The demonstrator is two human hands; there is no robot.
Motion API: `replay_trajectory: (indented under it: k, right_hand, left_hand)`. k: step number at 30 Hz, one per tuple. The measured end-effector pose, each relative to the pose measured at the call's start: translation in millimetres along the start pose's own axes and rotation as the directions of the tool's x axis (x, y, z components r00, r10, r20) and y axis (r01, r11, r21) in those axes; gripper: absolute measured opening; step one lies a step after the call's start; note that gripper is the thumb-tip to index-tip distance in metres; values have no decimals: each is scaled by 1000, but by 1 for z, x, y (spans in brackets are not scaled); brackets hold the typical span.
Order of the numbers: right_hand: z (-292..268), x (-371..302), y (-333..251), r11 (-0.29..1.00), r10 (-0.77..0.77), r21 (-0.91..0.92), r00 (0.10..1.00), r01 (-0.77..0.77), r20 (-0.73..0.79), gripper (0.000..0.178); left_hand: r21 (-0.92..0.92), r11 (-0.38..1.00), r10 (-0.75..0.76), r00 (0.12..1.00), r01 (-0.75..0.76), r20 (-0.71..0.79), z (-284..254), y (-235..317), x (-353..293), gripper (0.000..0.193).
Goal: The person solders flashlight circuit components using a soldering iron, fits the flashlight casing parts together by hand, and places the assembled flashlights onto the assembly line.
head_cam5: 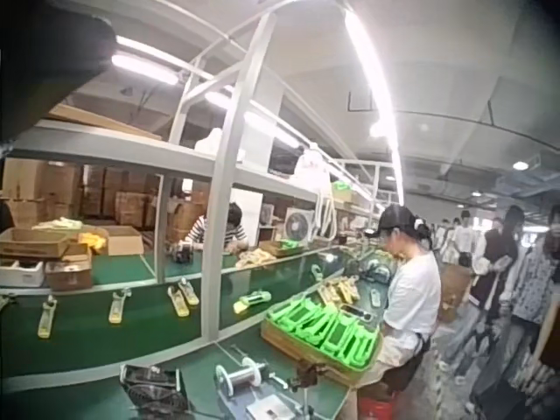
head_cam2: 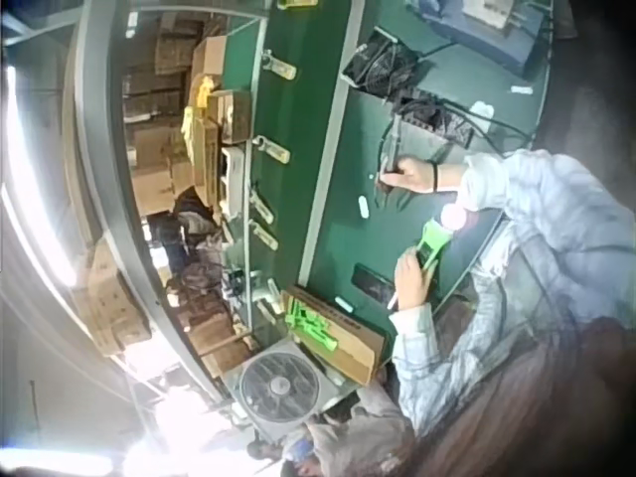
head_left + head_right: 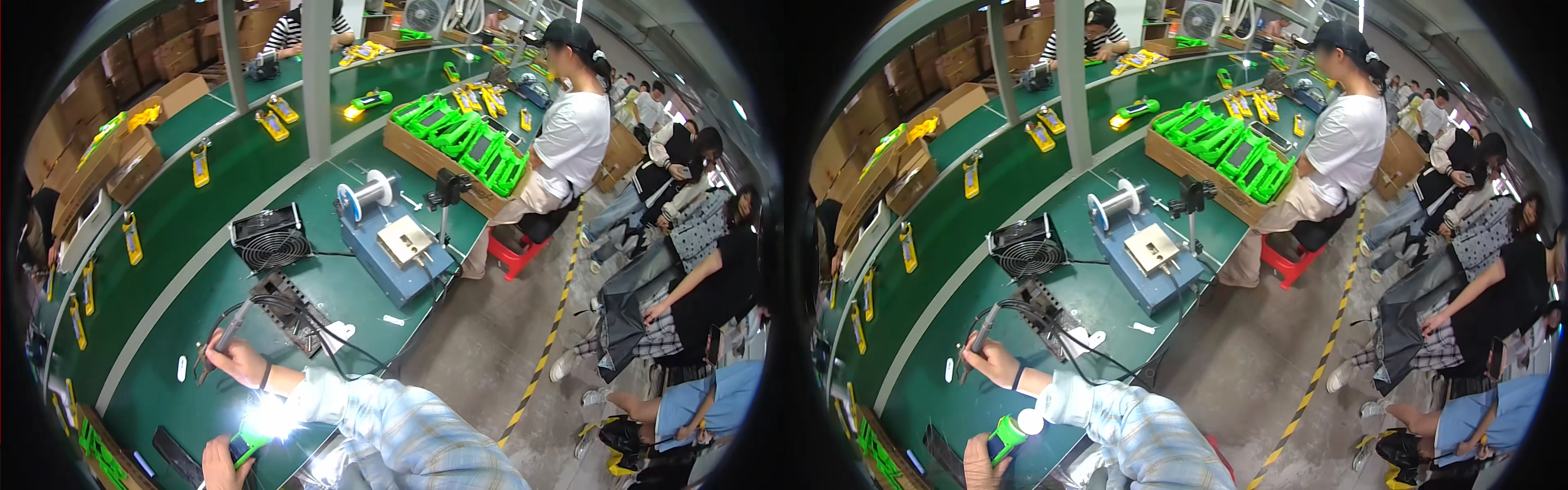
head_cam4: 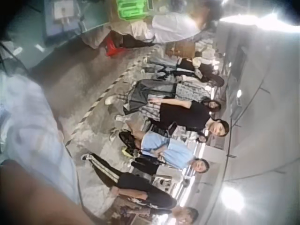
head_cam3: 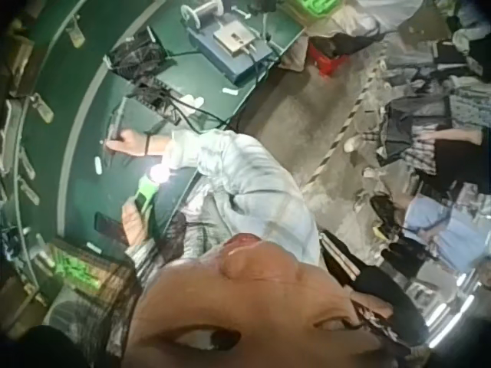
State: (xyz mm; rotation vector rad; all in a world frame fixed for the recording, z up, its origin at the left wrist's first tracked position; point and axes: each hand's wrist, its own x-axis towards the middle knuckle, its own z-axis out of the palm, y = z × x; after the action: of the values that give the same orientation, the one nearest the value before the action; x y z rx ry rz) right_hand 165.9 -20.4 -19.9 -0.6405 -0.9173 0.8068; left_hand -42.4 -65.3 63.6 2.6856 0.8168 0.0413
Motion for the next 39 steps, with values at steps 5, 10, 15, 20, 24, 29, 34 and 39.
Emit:
replay_trajectory:
  k: [5, 10, 15, 20, 24, 29, 34, 39]
  right_hand:
    - [-8, 5, -7, 967, -55, -250, 998, 51, -8, 9]
    - [3, 5, -8, 960, -87, -270, 995, 70, -53, 12]
    - [-8, -5, -11, 935, -39, -355, 997, 11, -71, 16]
    - [5, -7, -12, 930, -73, -353, 993, 101, 91, 18]
    - [1, -12, -8, 921, -129, -358, 987, 155, 96, 16]
    - [3, -6, -9, 929, -63, -354, 990, 105, 128, 17]
    - [9, -2, -2, 940, 10, -337, 983, 53, 182, 7]
    - [-3, -8, 1, 873, -18, -481, 990, 85, 142, 6]
  left_hand:
    - [-160, 969, -176, 982, 186, 71, 5, -26, 0, 25]
    - [-546, 649, -632, 775, 530, 1, -3, -76, -22, 33]
    - [-459, 746, -613, 767, 483, -190, -56, -87, 33, 53]
    - [-526, 848, -319, 851, 59, -418, -58, -180, 114, 50]
    - [-512, 840, -367, 881, 177, -297, -55, -211, 194, 45]
    - [-620, 740, -500, 830, 260, -249, -70, -206, 272, 62]
    - [-629, 755, -427, 866, 182, -262, -77, -180, 303, 52]
    - [-338, 885, -439, 818, 321, -372, -52, -211, 352, 57]
